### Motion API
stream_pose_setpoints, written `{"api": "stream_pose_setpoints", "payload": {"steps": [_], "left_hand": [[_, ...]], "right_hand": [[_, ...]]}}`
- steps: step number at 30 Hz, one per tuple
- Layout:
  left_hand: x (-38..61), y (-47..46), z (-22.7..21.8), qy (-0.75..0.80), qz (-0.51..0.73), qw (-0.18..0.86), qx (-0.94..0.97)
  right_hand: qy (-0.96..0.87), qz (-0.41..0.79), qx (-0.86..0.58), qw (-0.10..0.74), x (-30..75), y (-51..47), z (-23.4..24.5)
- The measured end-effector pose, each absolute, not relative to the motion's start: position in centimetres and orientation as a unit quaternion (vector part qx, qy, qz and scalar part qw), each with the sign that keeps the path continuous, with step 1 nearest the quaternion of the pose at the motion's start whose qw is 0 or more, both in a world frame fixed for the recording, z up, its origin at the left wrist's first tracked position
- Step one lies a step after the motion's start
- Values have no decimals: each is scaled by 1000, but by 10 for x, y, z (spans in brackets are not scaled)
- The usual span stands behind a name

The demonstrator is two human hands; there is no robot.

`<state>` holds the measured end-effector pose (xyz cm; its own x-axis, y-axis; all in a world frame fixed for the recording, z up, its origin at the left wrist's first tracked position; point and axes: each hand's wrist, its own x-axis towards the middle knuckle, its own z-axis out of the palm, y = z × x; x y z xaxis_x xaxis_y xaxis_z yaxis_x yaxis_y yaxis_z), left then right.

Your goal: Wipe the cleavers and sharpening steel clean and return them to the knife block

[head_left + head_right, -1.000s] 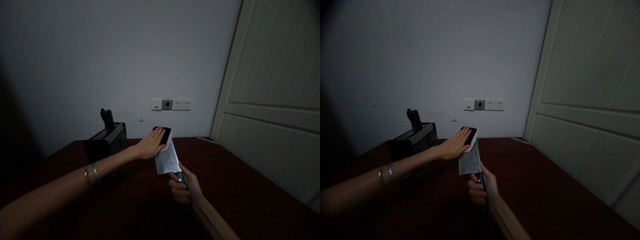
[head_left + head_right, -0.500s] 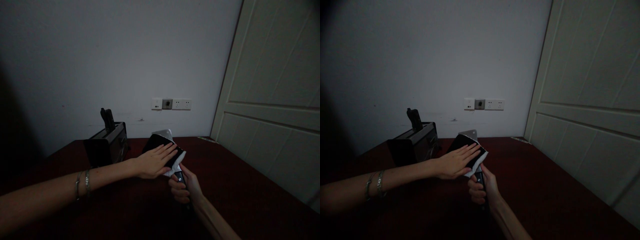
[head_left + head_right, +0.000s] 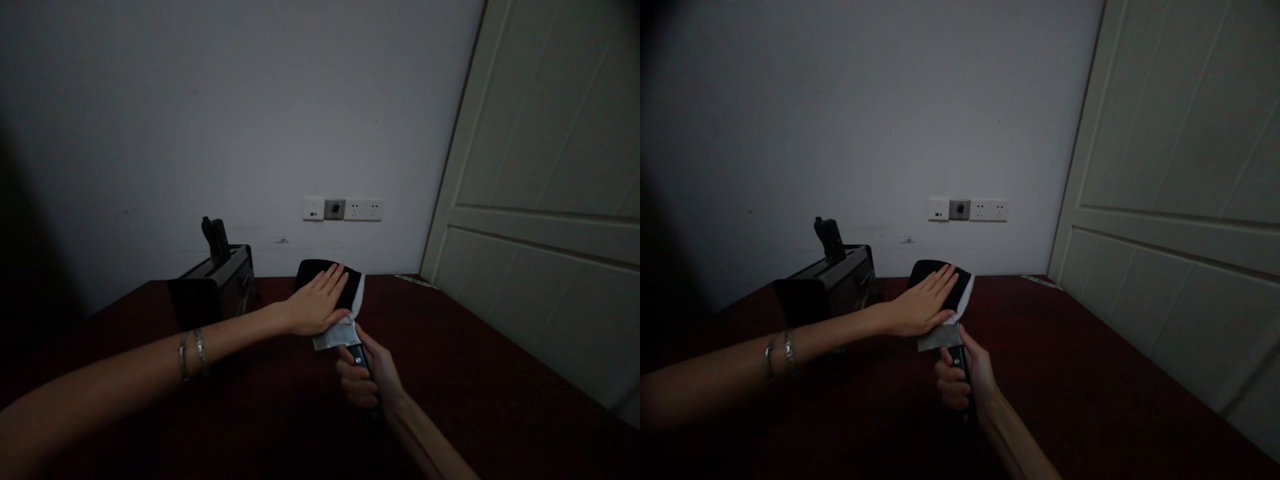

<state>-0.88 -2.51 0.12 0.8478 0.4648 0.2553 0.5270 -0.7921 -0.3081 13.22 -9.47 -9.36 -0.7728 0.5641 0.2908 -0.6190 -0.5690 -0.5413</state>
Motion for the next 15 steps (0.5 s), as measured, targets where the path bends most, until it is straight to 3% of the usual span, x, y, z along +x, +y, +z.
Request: {"api": "stream_pose_setpoints", "payload": {"steps": [15], "left_hand": [[-6,-56,-8,-239,-75,195,-948]], "right_hand": [[-321,883,10,343,132,-97,-90]]}}
